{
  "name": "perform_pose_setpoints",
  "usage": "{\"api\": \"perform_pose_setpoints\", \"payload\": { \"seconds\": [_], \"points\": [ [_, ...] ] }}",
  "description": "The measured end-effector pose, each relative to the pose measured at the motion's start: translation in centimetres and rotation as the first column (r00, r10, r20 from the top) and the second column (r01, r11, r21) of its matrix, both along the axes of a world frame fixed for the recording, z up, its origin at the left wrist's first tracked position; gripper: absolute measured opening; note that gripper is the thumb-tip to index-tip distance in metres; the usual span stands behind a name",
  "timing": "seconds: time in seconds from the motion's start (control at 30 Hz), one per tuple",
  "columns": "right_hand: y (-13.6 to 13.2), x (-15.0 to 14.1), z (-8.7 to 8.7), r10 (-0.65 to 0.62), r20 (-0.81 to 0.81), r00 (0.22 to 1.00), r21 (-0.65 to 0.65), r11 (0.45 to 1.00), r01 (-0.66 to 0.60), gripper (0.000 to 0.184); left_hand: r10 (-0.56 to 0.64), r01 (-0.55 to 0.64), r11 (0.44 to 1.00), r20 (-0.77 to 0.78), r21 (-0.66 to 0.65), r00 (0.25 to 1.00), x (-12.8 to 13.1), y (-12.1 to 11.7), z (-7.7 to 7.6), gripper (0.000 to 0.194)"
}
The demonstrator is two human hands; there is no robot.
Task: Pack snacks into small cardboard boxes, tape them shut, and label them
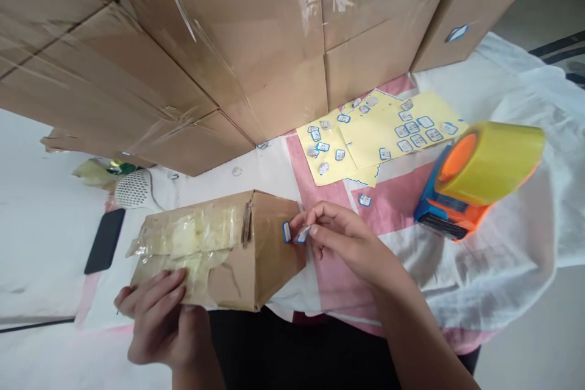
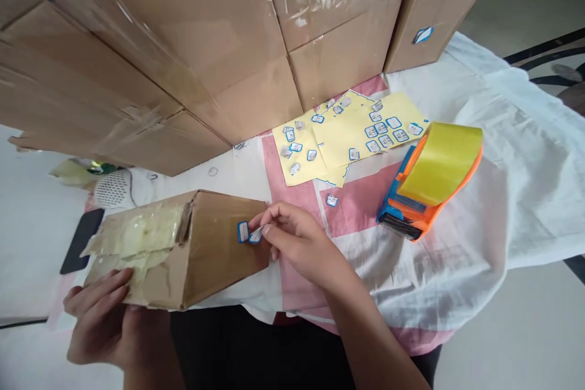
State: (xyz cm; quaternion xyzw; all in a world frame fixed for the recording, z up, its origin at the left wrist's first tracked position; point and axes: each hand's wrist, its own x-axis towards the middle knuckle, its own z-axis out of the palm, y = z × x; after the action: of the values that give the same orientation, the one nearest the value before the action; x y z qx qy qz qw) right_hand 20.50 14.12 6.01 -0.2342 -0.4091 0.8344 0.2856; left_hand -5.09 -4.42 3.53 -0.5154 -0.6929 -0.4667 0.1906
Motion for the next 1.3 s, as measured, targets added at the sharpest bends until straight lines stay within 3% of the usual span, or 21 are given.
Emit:
{"api": "perform_pose_setpoints", "payload": {
  "seconds": [0.1,0.27,0.37,0.43,0.5,0.53,0.67,0.8,0.9,1.1,1.3],
  "points": [
    [0.3,0.4,0.0,0.032,-0.075,0.997,-0.139,0.989,-0.042,0.017,0.032,-0.021,0.985,-0.063,0.169,0.998,1.1,1.1,0.9,0.011],
    [-0.2,0.6,0.1,0.045,-0.158,0.986,-0.288,0.953,-0.089,0.017,-0.001,0.013,0.981,-0.060,0.194,0.998,1.7,1.7,1.1,0.010],
    [-0.6,0.4,0.2,0.056,-0.203,0.977,-0.347,0.929,-0.125,0.014,-0.031,0.042,0.989,-0.080,0.142,0.996,1.9,1.6,1.1,0.011],
    [-0.6,0.3,0.1,-0.069,-0.109,0.992,-0.269,0.962,0.037,0.009,-0.039,0.050,0.991,-0.087,0.123,0.995,2.1,1.7,1.1,0.011],
    [-0.6,0.4,-0.1,-0.218,-0.001,0.976,-0.079,0.973,0.217,0.009,-0.036,0.047,0.990,-0.079,0.135,0.996,2.3,1.8,1.2,0.009],
    [-0.5,0.5,-0.2,-0.239,0.018,0.971,0.014,0.971,0.239,0.009,-0.033,0.043,0.990,-0.076,0.137,0.997,2.5,2.0,1.3,0.009],
    [-0.5,0.9,-0.1,-0.062,0.023,0.998,0.298,0.953,0.052,0.015,-0.010,0.019,0.992,-0.069,0.128,0.998,2.9,2.3,1.4,0.007],
    [-0.6,1.2,0.0,-0.013,0.089,0.996,0.543,0.839,-0.037,0.022,0.009,0.000,0.990,-0.068,0.142,0.998,3.2,2.4,1.5,0.006],
    [-0.5,1.1,-0.2,-0.002,0.111,0.994,0.596,0.800,-0.065,0.023,0.015,-0.007,0.994,-0.078,0.109,0.997,3.0,2.1,1.6,0.008],
    [-1.0,0.4,-0.3,-0.095,0.143,0.985,0.549,0.836,0.001,0.022,0.021,-0.014,0.997,-0.082,0.082,0.996,2.7,1.8,1.8,0.010],
    [-1.0,0.1,-0.8,-0.179,0.108,0.978,0.625,0.777,0.073,0.028,0.082,-0.070,0.990,-0.090,0.120,0.993,3.3,2.6,1.7,0.015]
  ]
}}
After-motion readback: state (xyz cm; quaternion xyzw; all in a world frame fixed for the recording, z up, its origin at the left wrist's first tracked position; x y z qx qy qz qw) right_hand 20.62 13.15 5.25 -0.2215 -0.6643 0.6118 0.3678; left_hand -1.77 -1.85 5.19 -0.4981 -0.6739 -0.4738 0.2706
